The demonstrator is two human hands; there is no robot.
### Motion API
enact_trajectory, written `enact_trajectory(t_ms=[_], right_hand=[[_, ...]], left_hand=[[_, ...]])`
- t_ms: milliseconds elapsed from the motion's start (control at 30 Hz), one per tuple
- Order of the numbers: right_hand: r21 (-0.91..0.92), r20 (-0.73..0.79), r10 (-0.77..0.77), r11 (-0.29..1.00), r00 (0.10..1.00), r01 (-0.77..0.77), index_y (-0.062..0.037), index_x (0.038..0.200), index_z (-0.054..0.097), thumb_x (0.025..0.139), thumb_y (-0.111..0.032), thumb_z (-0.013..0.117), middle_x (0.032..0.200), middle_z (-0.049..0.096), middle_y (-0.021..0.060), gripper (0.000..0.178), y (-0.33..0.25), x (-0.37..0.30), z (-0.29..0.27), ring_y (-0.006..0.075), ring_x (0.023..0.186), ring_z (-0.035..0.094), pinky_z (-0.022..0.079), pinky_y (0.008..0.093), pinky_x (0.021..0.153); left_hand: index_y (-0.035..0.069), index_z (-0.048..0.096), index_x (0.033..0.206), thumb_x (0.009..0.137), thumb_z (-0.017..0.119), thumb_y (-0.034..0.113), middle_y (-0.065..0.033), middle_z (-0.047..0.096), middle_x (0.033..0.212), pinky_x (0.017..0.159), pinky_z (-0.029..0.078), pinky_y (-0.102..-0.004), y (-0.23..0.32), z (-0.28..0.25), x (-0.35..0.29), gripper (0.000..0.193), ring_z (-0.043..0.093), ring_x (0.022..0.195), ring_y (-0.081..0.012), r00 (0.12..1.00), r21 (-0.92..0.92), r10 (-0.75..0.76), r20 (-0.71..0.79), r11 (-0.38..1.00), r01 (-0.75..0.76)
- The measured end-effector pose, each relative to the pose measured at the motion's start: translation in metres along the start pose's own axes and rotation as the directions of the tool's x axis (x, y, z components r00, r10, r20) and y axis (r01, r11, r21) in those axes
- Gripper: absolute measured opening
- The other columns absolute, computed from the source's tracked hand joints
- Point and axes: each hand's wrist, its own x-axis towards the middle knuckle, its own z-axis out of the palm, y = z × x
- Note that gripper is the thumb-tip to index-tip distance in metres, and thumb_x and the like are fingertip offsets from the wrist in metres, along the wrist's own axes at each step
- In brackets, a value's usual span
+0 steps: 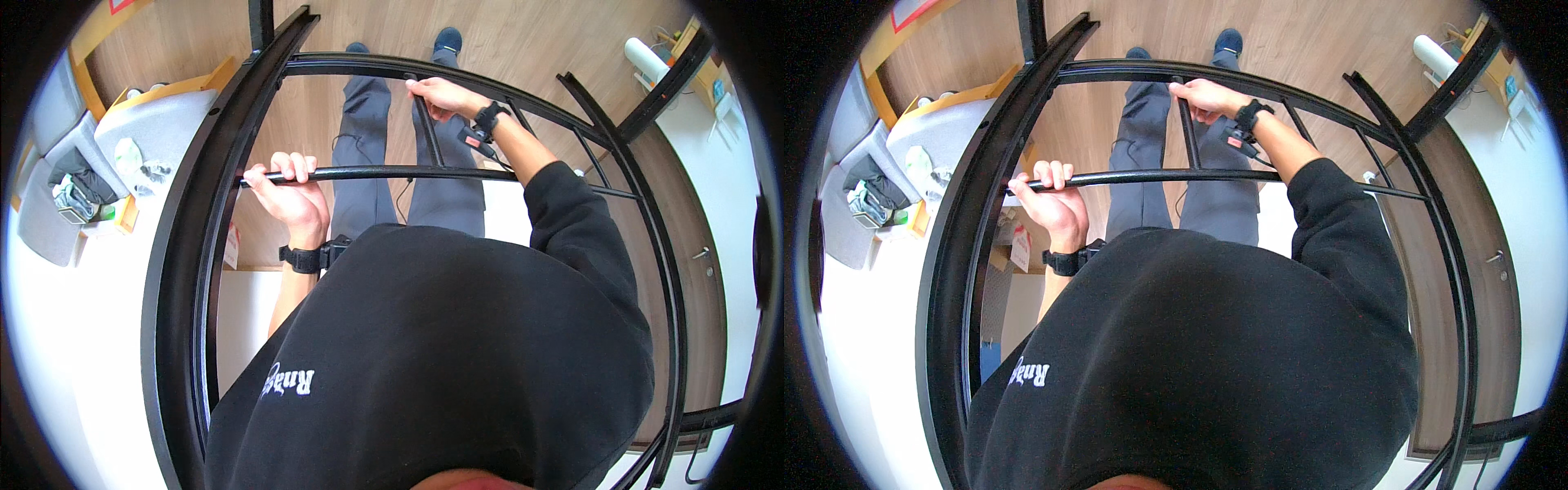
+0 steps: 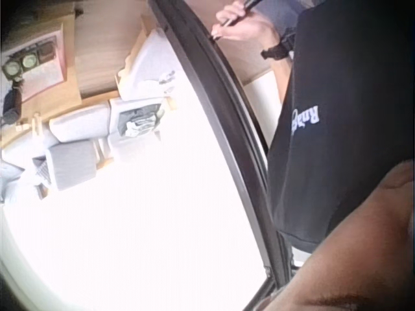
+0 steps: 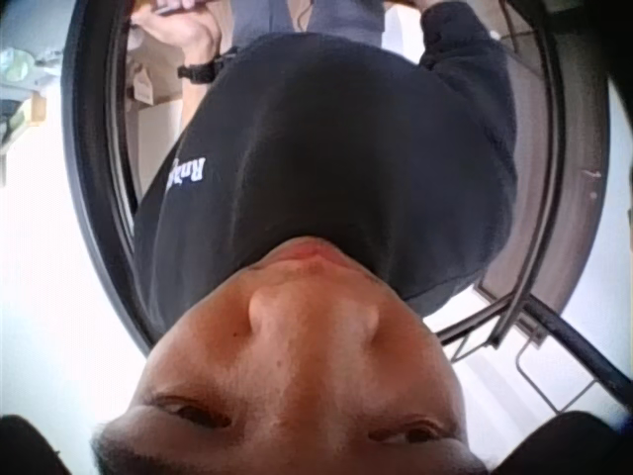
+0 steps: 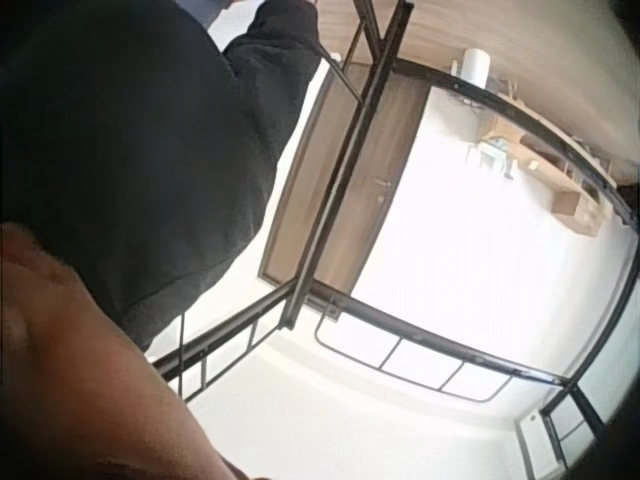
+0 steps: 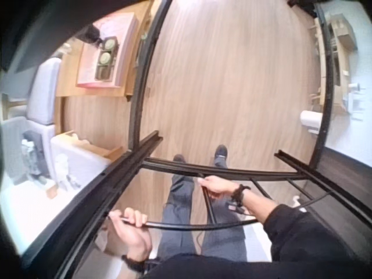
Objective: The person assembles a black metal frame by inserting a horizontal bar into the side rails and adjusting its position. The person repeatedly repositions the bar and checks alignment with both hands.
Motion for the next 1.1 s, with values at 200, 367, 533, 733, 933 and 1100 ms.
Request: enact_trajectory(t_ms=[200,367,533,733,933,1100], right_hand=[[-0.138,-0.414,0.047,0.984,0.909,-0.114,-0.0019,0.109,0.071,0.104,-0.055,0.053,0.075,0.066,0.0004,0.056,0.084,-0.06,-0.133,0.0095,0.06,0.057,0.044,0.0287,0.051],[-0.355,-0.468,0.323,0.784,0.823,-0.509,0.0017,0.119,0.067,0.108,-0.05,0.048,0.104,0.076,0.0172,0.056,0.169,-0.09,-0.156,0.0293,0.093,0.073,0.061,0.045,0.076],[0.12,-0.26,0.334,0.942,0.906,-0.312,-0.0082,0.099,0.062,0.109,-0.033,0.047,0.079,0.068,0.0034,0.031,0.16,-0.084,-0.133,0.0179,0.067,0.067,0.056,0.0397,0.056],[-0.009,-0.232,0.386,0.917,0.893,-0.399,-0.0057,0.101,0.056,0.109,-0.029,0.051,0.076,0.06,0.0024,0.025,0.149,-0.076,-0.132,0.0191,0.064,0.063,0.056,0.0421,0.058],[0.123,-0.177,0.363,0.93,0.915,-0.345,-0.0061,0.11,0.054,0.109,-0.026,0.051,0.077,0.058,0.0006,0.02,0.151,-0.078,-0.131,0.016,0.066,0.06,0.054,0.038,0.058],[0.24,-0.171,0.345,0.923,0.923,-0.301,-0.0094,0.107,0.051,0.109,-0.025,0.053,0.073,0.053,-0.0014,0.016,0.151,-0.081,-0.127,0.0133,0.061,0.054,0.049,0.0346,0.055]], left_hand=[[0.022,0.049,0.099,0.113,0.043,0.053,0.0011,0.042,0.073,0.065,0.042,-0.0351,0.0,-0.005,0.003,0.034,0.042,0.061,-0.0127,0.992,-0.021,0.034,0.122,0.999,-0.032],[0.023,0.048,0.098,0.112,0.045,0.054,0.0013,0.04,0.073,0.064,0.041,-0.0323,0.002,-0.006,0.003,0.035,0.041,0.061,-0.0124,0.995,-0.017,0.031,0.099,0.999,-0.029],[0.022,0.046,0.096,0.11,0.049,0.056,0.0023,0.037,0.073,0.062,0.036,-0.0308,0.002,-0.006,0.003,0.037,0.038,0.062,-0.0116,0.998,-0.001,0.015,0.059,1.0,-0.015],[0.02,0.049,0.095,0.112,0.047,0.05,0.0022,0.038,0.073,0.063,0.036,-0.0304,0.003,-0.006,0.003,0.034,0.037,0.062,-0.0106,0.995,0.019,0.027,0.091,0.999,-0.029],[0.02,0.048,0.09,0.116,0.037,0.045,0.0023,0.034,0.071,0.067,0.037,-0.0305,0.003,-0.01,0.003,0.038,0.04,0.065,-0.0118,0.996,-0.016,0.035,0.077,0.999,-0.034],[0.02,0.051,0.093,0.114,0.043,0.046,0.0016,0.036,0.072,0.065,0.037,-0.0306,0.003,-0.014,0.004,0.035,0.038,0.063,-0.0116,0.994,-0.03,0.029,0.101,0.999,-0.026]])
